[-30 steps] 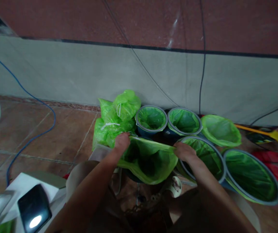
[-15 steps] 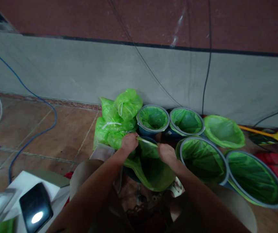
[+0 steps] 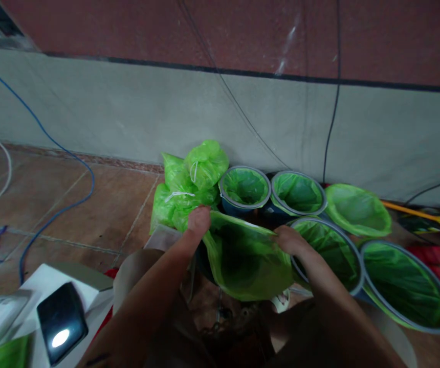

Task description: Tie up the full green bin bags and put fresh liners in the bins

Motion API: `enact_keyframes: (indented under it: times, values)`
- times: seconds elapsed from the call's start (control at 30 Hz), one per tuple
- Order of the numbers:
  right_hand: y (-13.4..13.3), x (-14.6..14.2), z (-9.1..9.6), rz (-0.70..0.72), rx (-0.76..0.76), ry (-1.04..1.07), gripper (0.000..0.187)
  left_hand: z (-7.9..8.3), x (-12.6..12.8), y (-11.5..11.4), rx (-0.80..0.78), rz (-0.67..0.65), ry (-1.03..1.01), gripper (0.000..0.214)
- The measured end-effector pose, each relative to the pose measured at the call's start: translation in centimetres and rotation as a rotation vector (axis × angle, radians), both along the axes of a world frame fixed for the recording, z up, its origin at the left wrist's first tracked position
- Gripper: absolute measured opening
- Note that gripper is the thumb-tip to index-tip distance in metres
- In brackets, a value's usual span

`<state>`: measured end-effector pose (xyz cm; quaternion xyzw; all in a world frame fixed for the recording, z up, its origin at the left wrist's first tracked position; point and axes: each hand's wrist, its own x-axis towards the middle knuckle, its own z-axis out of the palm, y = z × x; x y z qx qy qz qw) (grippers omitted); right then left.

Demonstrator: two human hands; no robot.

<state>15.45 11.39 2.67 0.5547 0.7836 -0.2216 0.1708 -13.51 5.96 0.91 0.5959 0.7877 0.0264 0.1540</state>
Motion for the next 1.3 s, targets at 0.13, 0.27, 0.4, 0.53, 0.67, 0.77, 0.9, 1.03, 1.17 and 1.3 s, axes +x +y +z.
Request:
enact_keyframes:
  times: [0.13,0.27,0.4,0.53,0.67,0.77,0.9,1.03,1.17,1.3]
  values:
    - [-0.1,1.3,0.4,0.031,-0.082,0.01,0.024,0.5,-0.2,0.1,0.037,0.021,0.02,0.035]
    - [-0.9,0.1,0.4,-0.029,-0.002,0.134,0.08,0.9,0.5,-0.2,0.061,-0.034,0.0,0.031]
    - [-1.9,-3.7,0.5,-0.02,0.127,0.28,0.092,1.2,1.8,-0.3,0.08,-0.13,-0.029,0.027]
    - [-2.9,-7.5,0.3,0.055,0.19,0.24,0.064,1.4,3.1,-0.2,0.08,-0.215,-0.043,0.027]
    - [-3.0,-8.6,0.6,0.053,0.182,0.076,0.036,1.4,3.4,-0.1,0.038,-0.251,-0.036,0.026]
    - [-2.3,-7.7,1.3,-0.02,0.226,0.024,0.038,1.1,2.9,0.0,-0.002,-0.203,-0.015,0.028]
    - [-1.3,-5.5,1.8,-0.074,0.225,0.004,0.035,0.6,1.5,-0.2,-0.032,-0.123,-0.035,0.036]
    - [-0.3,-3.2,1.5,-0.067,0.103,0.011,0.035,0.4,-0.2,-0.5,-0.073,-0.116,-0.054,0.039]
    - [0.1,-2.4,1.0,-0.071,0.083,0.095,0.033,0.7,-1.2,-0.3,-0.099,-0.215,-0.183,0.041]
    - [0.1,-3.0,0.3,-0.106,0.148,0.184,0.035,0.7,-1.3,0.2,-0.127,-0.249,-0.382,0.034]
